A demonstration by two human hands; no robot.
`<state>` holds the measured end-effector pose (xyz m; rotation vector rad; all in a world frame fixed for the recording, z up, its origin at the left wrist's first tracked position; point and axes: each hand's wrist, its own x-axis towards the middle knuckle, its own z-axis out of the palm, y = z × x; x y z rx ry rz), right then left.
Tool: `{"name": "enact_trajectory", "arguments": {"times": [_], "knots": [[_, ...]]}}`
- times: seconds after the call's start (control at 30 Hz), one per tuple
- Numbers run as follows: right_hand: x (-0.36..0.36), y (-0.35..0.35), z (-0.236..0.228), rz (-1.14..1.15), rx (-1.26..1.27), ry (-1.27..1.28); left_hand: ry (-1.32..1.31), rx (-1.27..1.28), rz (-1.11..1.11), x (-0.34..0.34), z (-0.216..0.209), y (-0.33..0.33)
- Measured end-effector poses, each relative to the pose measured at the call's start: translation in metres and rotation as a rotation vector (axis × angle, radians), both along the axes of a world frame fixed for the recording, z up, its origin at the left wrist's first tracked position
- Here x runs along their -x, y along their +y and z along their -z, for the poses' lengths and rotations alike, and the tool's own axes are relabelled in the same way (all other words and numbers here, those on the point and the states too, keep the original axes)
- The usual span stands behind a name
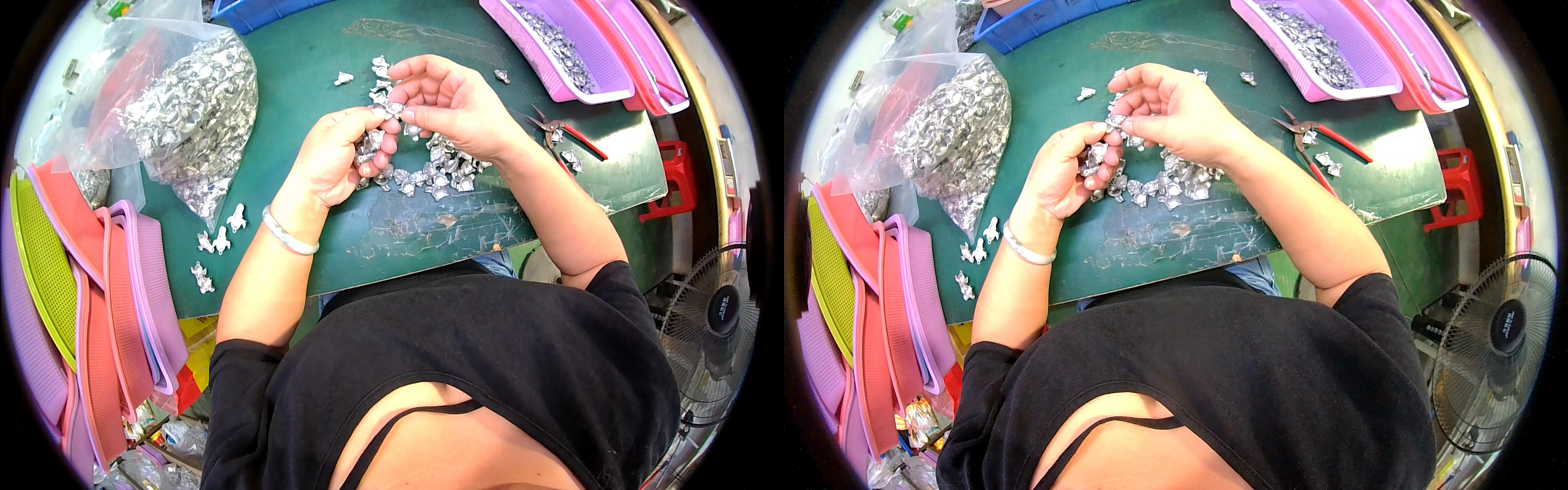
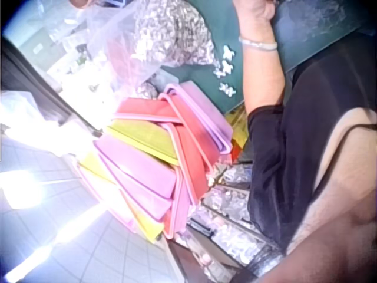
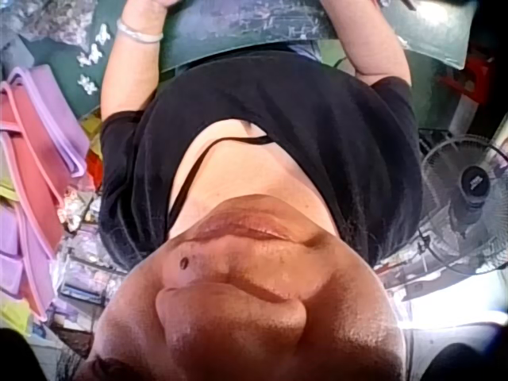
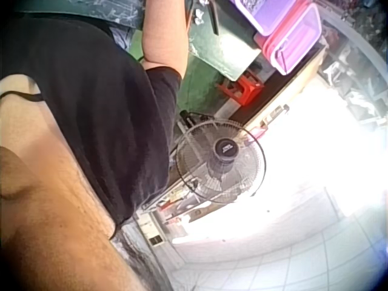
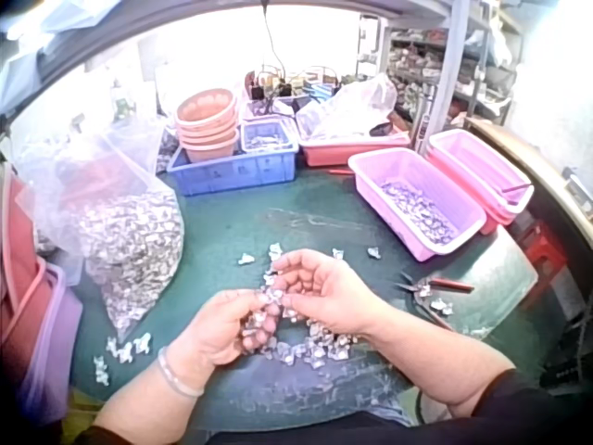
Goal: The person repeatedly picks up small silver-colored metal pieces from a green work surface and joins them together by hand. The person handles the pieces one at a time, occasionally placing completed units back on the table. No tools are used during the process.
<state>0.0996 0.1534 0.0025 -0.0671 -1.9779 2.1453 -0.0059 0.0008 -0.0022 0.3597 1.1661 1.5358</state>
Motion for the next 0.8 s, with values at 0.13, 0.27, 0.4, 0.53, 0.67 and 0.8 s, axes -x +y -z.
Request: {"name": "enact_trajectory", "arguments": {"times": [0.13, 0.27, 0.4, 0.53, 0.67, 0.8], "knots": [[0.0005, -0.0005, 0.0000, 0.028, -0.024, -0.016, -0.081, -0.002, -0.004, 0.0019, 0.0008, -0.0006], [-0.0003, -0.0030, -0.0036, 0.049, -0.024, -0.036, -0.136, -0.003, -0.019, 0.0023, 0.0001, -0.0009], [-0.0002, -0.0028, -0.0032, 0.051, -0.025, -0.030, -0.086, 0.008, -0.022, 0.0007, -0.0002, 0.0006], [-0.0001, -0.0031, -0.0028, 0.043, -0.025, -0.018, -0.054, -0.013, -0.015, 0.0005, 0.0010, 0.0004], [-0.0003, -0.0020, -0.0015, 0.036, -0.032, -0.002, -0.087, -0.028, -0.021, 0.0010, 0.0002, -0.0004], [-0.0002, -0.0019, -0.0015, 0.036, -0.031, 0.006, -0.116, -0.028, -0.062, 0.0007, 0.0007, 0.0003]]}}
